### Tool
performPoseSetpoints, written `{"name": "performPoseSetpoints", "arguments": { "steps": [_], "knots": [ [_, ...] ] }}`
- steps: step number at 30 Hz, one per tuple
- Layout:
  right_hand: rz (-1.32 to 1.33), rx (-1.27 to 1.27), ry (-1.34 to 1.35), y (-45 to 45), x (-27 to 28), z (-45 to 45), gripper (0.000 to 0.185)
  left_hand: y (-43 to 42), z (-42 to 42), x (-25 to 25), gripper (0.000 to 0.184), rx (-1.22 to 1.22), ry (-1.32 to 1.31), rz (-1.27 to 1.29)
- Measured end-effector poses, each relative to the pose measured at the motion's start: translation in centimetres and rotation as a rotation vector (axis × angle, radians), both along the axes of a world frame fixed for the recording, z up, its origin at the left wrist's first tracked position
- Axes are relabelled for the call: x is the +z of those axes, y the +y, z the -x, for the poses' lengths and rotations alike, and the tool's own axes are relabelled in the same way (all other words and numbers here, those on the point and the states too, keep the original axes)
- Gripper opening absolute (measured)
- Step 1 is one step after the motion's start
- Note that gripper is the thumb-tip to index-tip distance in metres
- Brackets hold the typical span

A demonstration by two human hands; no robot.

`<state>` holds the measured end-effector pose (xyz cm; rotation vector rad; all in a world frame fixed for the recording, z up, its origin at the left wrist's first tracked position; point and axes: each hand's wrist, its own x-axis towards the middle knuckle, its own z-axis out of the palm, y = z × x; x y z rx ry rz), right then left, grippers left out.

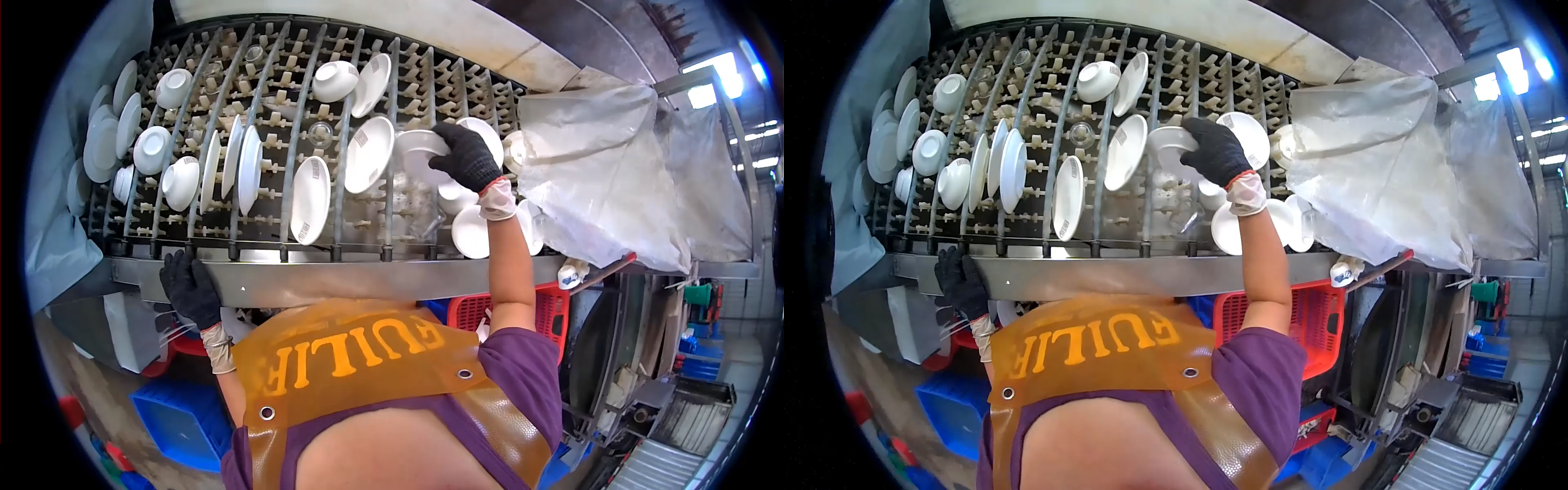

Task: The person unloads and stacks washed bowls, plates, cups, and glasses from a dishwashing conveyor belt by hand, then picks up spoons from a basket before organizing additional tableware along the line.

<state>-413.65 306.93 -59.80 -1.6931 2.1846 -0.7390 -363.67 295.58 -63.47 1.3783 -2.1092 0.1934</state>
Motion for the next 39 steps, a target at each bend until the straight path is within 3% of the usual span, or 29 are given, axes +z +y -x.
{"name": "performPoseSetpoints", "arguments": {
  "steps": [1, 2, 4, 8, 10, 11, 14, 16, 19, 20, 22, 24, 25, 27, 28, 29, 30, 33, 36, 39],
  "knots": [
    [0.116, 0.062, 0.150, -0.1, 1.0, -1.2, 0.037, 0.0, 0.1, 0.0, 0.021, -0.009, 0.010, -0.007],
    [0.028, 0.118, 0.345, -0.7, 2.0, -2.1, 0.024, 0.1, 0.2, 0.0, 0.021, -0.027, 0.000, -0.010],
    [0.283, 0.317, 0.525, -1.4, 0.7, -2.2, 0.014, 0.2, 0.4, -0.1, 0.021, -0.007, -0.019, -0.012],
    [0.258, 0.464, 0.558, -3.4, -6.1, 0.1, 0.019, 0.3, 0.4, -0.6, 0.019, 0.000, -0.048, 0.001],
    [0.544, -0.030, 0.286, -4.7, -11.6, 4.2, 0.028, 0.6, 0.5, -0.9, 0.018, -0.029, -0.021, 0.023],
    [0.549, -0.026, 0.286, -3.9, -12.0, 5.5, 0.028, 0.9, 0.6, -0.9, 0.018, -0.024, -0.019, 0.028],
    [-0.155, -0.729, 0.150, 0.3, -11.1, 12.6, 0.056, 1.1, 1.3, -0.7, 0.018, -0.038, -0.018, 0.068],
    [-0.422, -0.598, 0.089, 1.2, -15.7, 19.6, 0.060, 1.2, 1.4, -0.8, 0.018, 0.002, -0.077, 0.061],
    [-0.109, -0.566, -0.071, 0.4, -12.7, 20.9, 0.048, 1.1, 1.9, -1.0, 0.017, -0.013, -0.035, 0.091],
    [-0.013, -0.623, 0.112, -0.2, -10.2, 18.4, 0.041, 1.4, 1.9, -1.3, 0.017, -0.011, -0.051, 0.110],
    [0.318, -0.751, 0.204, -1.8, -8.2, 14.7, 0.036, 2.2, 2.9, -0.6, 0.017, -0.002, -0.061, 0.062],
    [0.463, -0.584, 0.023, -2.1, -8.7, 13.3, 0.035, 2.7, 2.9, -0.2, 0.018, -0.048, 0.025, 0.027],
    [0.245, -0.502, -0.180, -0.9, -6.7, 11.5, 0.036, 2.7, 3.1, 0.0, 0.018, -0.063, -0.016, 0.056],
    [-0.125, -0.229, -0.185, 1.4, -8.9, 10.7, 0.041, 2.6, 3.2, -0.2, 0.018, -0.064, -0.020, 0.071],
    [-0.133, -0.122, -0.093, 3.2, -11.6, 9.8, 0.052, 2.7, 3.5, -0.4, 0.018, -0.076, -0.012, 0.083],
    [-0.237, -0.069, -0.211, 4.9, -10.4, 7.5, 0.064, 2.8, 3.7, -0.6, 0.019, -0.068, 0.011, 0.080],
    [-0.208, 0.017, -0.128, 6.1, -10.6, 6.3, 0.071, 3.0, 3.9, -0.6, 0.019, -0.055, 0.010, 0.067],
    [-0.039, -0.184, -0.206, 7.1, -12.0, 5.1, 0.078, 3.6, 4.5, -0.4, 0.019, -0.005, -0.031, 0.011],
    [-0.132, -0.341, -0.351, 6.0, -9.5, 3.9, 0.073, 3.6, 4.4, -1.1, 0.019, 0.015, -0.007, -0.014],
    [-0.046, -0.262, -0.366, 6.5, -9.3, 4.6, 0.069, 4.0, 4.9, -1.0, 0.020, -0.039, -0.007, 0.025]
  ]
}}
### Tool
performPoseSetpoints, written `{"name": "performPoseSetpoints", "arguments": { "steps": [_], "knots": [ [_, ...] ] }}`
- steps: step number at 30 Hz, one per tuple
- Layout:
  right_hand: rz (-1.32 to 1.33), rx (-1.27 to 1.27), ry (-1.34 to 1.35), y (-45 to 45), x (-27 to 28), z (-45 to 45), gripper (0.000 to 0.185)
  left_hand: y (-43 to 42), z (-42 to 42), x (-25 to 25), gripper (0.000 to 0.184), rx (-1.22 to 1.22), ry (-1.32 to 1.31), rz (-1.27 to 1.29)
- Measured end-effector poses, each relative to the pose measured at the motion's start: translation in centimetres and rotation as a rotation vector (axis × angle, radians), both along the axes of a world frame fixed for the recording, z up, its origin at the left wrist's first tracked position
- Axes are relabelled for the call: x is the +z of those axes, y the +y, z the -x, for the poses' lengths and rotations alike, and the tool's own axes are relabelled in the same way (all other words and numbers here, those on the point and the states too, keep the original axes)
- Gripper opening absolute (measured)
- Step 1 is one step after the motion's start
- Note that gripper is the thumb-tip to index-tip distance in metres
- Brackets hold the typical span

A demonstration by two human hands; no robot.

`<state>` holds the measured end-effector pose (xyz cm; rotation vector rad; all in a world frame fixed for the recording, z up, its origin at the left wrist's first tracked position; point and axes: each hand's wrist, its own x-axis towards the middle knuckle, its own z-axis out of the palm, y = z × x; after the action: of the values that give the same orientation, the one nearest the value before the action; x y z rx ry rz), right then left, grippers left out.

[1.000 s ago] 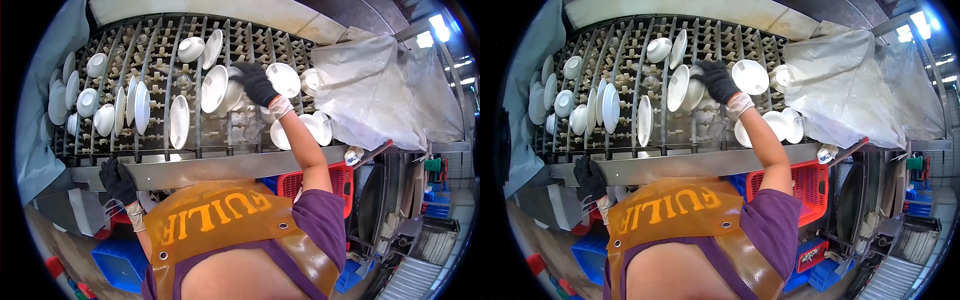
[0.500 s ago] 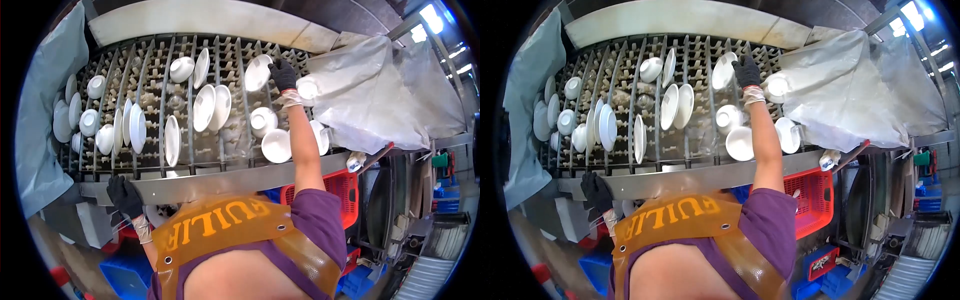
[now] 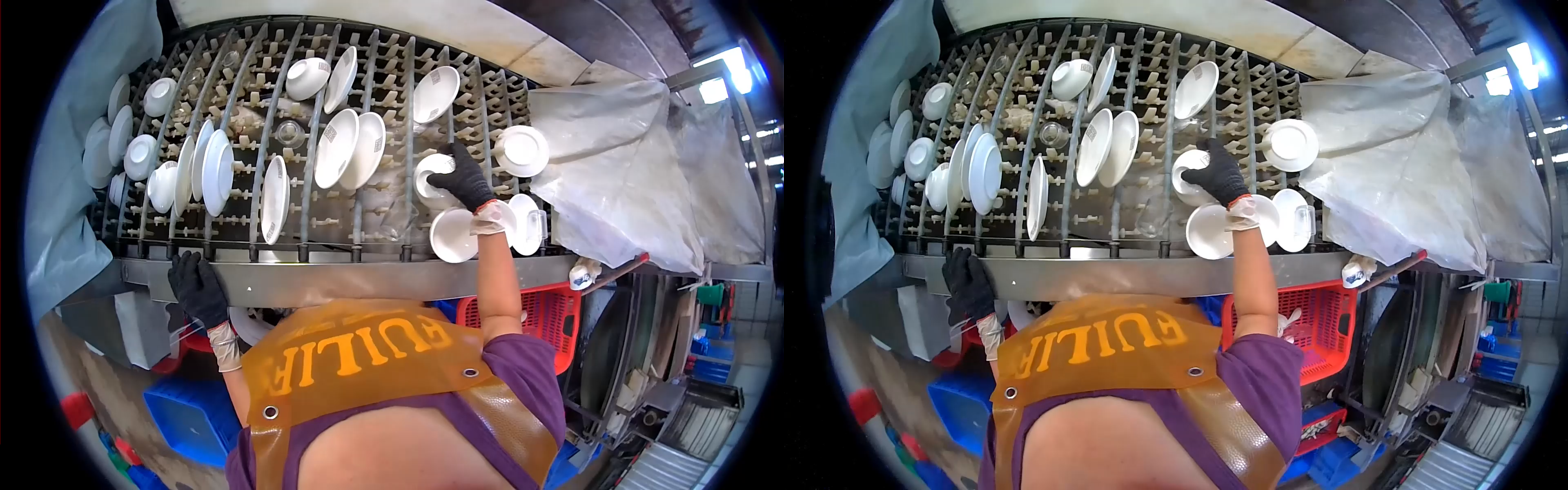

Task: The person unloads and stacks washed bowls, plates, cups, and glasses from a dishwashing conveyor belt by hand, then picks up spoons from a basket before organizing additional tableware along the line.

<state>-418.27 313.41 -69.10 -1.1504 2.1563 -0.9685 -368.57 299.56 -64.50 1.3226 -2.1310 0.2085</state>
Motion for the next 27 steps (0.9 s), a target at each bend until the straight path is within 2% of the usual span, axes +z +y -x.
{"name": "performPoseSetpoints", "arguments": {
  "steps": [1, 3, 4, 5, 7, 9, 12, 13, 14, 16, 17, 19, 20, 23, 25, 27],
  "knots": [
    [-0.003, 0.007, -0.005, 0.0, 0.1, 0.1, 0.069, 0.1, 0.1, 0.0, 0.020, 0.007, -0.005, -0.003],
    [0.190, 0.003, -0.171, 0.2, 0.8, 0.3, 0.064, 0.4, 0.5, -0.1, 0.020, 0.002, -0.024, 0.009],
    [0.219, 0.025, -0.273, 0.0, 1.6, 0.3, 0.056, 0.5, 0.5, -0.2, 0.020, 0.005, -0.022, 0.004],
    [0.215, 0.027, -0.270, 0.0, 1.7, 0.5, 0.056, 0.6, 0.5, -0.4, 0.020, 0.016, -0.040, -0.006],
    [0.260, 0.063, -0.753, -0.5, 2.2, 0.7, 0.051, 0.5, 0.6, -0.7, 0.020, 0.030, -0.053, -0.017],
    [0.257, 0.041, -0.782, -1.2, 2.7, 0.0, 0.049, 0.7, 0.5, -1.2, 0.020, 0.017, -0.081, 0.024],
    [0.356, -0.005, -0.627, -3.3, 2.7, -0.8, 0.051, 1.2, 1.2, -1.1, 0.020, 0.025, -0.071, 0.027],
    [0.361, -0.044, -0.520, -4.4, 1.1, -1.0, 0.056, 1.5, 1.5, -0.9, 0.020, 0.020, -0.076, 0.020],
    [0.321, 0.031, -0.344, -5.4, -0.9, -0.8, 0.060, 1.7, 1.9, -0.6, 0.020, 0.020, -0.063, 0.003],
    [0.308, 0.183, 0.058, -5.4, -0.9, -1.4, 0.067, 2.0, 2.3, -0.1, 0.020, 0.021, -0.051, -0.013],
    [0.284, 0.122, 0.330, -3.8, -0.7, -1.8, 0.065, 2.1, 2.6, 0.0, 0.020, 0.017, -0.043, -0.016],
    [0.000, 0.197, 0.296, -2.4, 0.4, -1.8, 0.063, 2.5, 2.9, -0.1, 0.020, 0.032, -0.027, -0.029],
    [-0.150, 0.340, 0.251, -1.7, 0.9, -1.8, 0.064, 2.5, 2.9, -0.1, 0.019, 0.025, -0.027, -0.024],
    [-0.202, 0.272, 0.390, 0.3, -0.9, -3.7, 0.065, 2.4, 2.9, -0.7, 0.019, 0.008, -0.017, -0.016],
    [-0.203, 0.239, 0.369, 1.0, -0.3, -3.8, 0.065, 2.6, 3.0, -1.1, 0.020, 0.017, 0.001, -0.006],
    [-0.034, 0.128, 0.223, 1.5, -0.2, -2.4, 0.067, 2.8, 3.0, -0.8, 0.020, 0.001, -0.015, -0.034]
  ]
}}
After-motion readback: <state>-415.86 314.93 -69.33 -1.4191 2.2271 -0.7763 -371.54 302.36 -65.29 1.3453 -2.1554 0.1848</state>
